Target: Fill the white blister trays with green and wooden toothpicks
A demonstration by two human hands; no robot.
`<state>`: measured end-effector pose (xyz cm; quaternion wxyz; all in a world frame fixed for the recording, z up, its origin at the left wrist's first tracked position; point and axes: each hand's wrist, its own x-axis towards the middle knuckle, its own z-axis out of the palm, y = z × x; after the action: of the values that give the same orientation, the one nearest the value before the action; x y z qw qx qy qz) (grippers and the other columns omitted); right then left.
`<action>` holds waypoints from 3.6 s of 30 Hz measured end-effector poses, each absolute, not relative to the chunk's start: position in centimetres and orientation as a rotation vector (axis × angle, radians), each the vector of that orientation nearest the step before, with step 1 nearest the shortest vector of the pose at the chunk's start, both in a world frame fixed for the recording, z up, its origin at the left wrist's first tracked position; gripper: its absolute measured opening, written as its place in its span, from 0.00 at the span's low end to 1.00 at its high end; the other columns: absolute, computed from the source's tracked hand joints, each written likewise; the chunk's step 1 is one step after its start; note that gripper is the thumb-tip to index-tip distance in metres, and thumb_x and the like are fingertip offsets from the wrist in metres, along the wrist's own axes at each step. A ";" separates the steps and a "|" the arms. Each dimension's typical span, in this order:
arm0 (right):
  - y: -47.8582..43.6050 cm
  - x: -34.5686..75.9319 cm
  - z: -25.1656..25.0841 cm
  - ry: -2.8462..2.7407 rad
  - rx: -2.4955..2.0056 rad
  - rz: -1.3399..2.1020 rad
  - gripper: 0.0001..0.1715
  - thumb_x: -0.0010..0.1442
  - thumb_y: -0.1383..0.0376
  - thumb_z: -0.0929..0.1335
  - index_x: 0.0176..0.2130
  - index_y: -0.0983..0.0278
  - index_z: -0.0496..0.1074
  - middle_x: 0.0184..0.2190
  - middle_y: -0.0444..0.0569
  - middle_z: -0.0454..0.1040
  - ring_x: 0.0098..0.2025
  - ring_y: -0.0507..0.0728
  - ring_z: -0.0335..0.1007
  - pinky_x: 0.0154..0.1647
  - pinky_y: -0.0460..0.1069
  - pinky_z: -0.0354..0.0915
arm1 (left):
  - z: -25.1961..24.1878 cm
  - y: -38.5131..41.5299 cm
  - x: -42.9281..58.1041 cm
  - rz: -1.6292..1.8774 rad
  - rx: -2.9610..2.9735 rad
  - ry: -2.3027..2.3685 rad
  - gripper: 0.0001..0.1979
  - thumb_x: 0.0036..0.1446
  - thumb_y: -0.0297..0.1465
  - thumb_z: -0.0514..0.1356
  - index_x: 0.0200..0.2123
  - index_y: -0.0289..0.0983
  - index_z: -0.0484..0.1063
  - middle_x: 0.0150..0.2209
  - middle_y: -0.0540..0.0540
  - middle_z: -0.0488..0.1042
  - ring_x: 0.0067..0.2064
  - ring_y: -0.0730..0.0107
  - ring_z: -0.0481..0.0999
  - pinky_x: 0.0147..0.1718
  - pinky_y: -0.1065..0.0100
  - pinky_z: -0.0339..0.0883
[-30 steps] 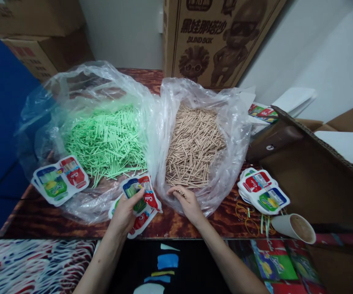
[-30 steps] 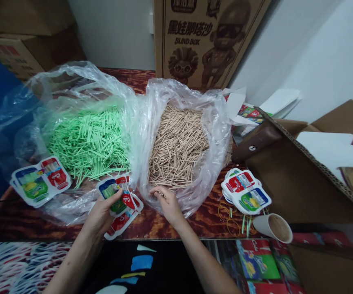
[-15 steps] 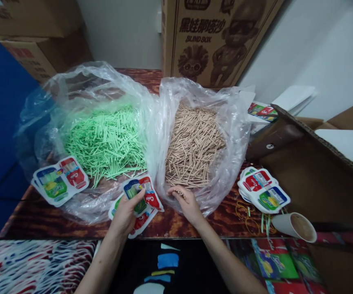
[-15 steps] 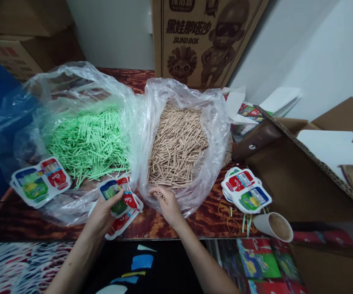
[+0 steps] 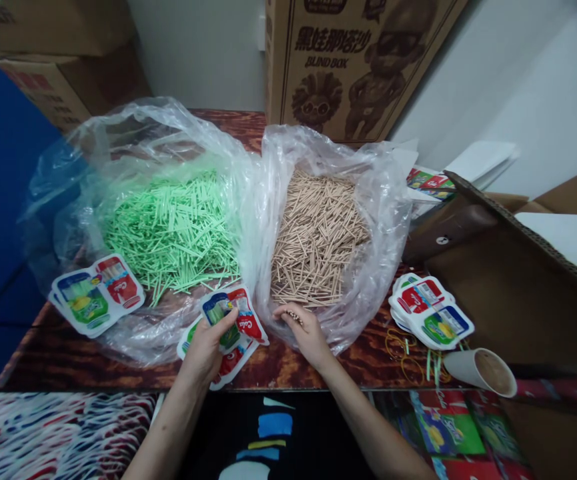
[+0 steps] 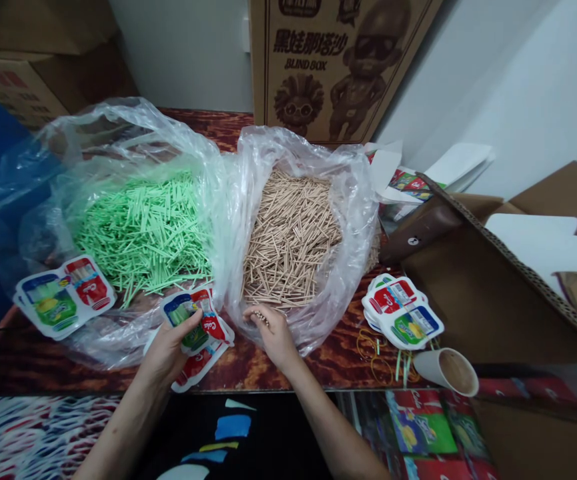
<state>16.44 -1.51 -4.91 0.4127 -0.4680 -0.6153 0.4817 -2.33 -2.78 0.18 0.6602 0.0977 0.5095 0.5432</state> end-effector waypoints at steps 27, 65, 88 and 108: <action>-0.6 17.1 -2.0 -1.675 -1.159 1.212 0.13 0.64 0.60 0.63 0.35 0.63 0.74 0.33 0.48 0.76 0.39 0.57 0.72 0.43 0.51 0.64 | -0.4 -3.4 -3.4 1.060 0.700 1.246 0.11 0.43 0.36 0.70 0.27 0.34 0.76 0.26 0.49 0.77 0.28 0.70 0.75 0.31 0.71 0.70; -0.4 18.0 -2.8 -1.631 -1.179 1.239 0.10 0.63 0.63 0.64 0.37 0.62 0.74 0.34 0.47 0.77 0.40 0.56 0.72 0.44 0.50 0.65 | -0.3 -3.6 -2.4 0.937 0.807 1.244 0.10 0.45 0.35 0.69 0.27 0.34 0.77 0.27 0.48 0.78 0.29 0.69 0.74 0.33 0.71 0.68; 2.3 16.6 3.5 -0.757 -0.806 1.960 0.06 0.61 0.61 0.65 0.33 0.61 0.68 0.33 0.47 0.80 0.42 0.59 0.77 0.53 0.60 0.67 | -0.2 -3.6 0.3 0.943 0.851 1.122 0.11 0.46 0.36 0.67 0.28 0.34 0.77 0.27 0.48 0.77 0.28 0.69 0.73 0.33 0.70 0.67; 0.4 15.9 5.1 -1.011 -0.764 1.807 0.08 0.59 0.59 0.68 0.32 0.61 0.69 0.36 0.49 0.81 0.50 0.60 0.73 0.61 0.61 0.55 | -1.1 -3.8 -0.5 1.031 1.016 1.292 0.09 0.48 0.34 0.65 0.26 0.34 0.75 0.24 0.52 0.74 0.26 0.74 0.68 0.29 0.72 0.64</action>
<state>15.93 0.41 5.15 0.4502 -0.3089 -0.4091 0.7311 -0.52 -3.82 -1.09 0.5651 0.4320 0.5494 0.4384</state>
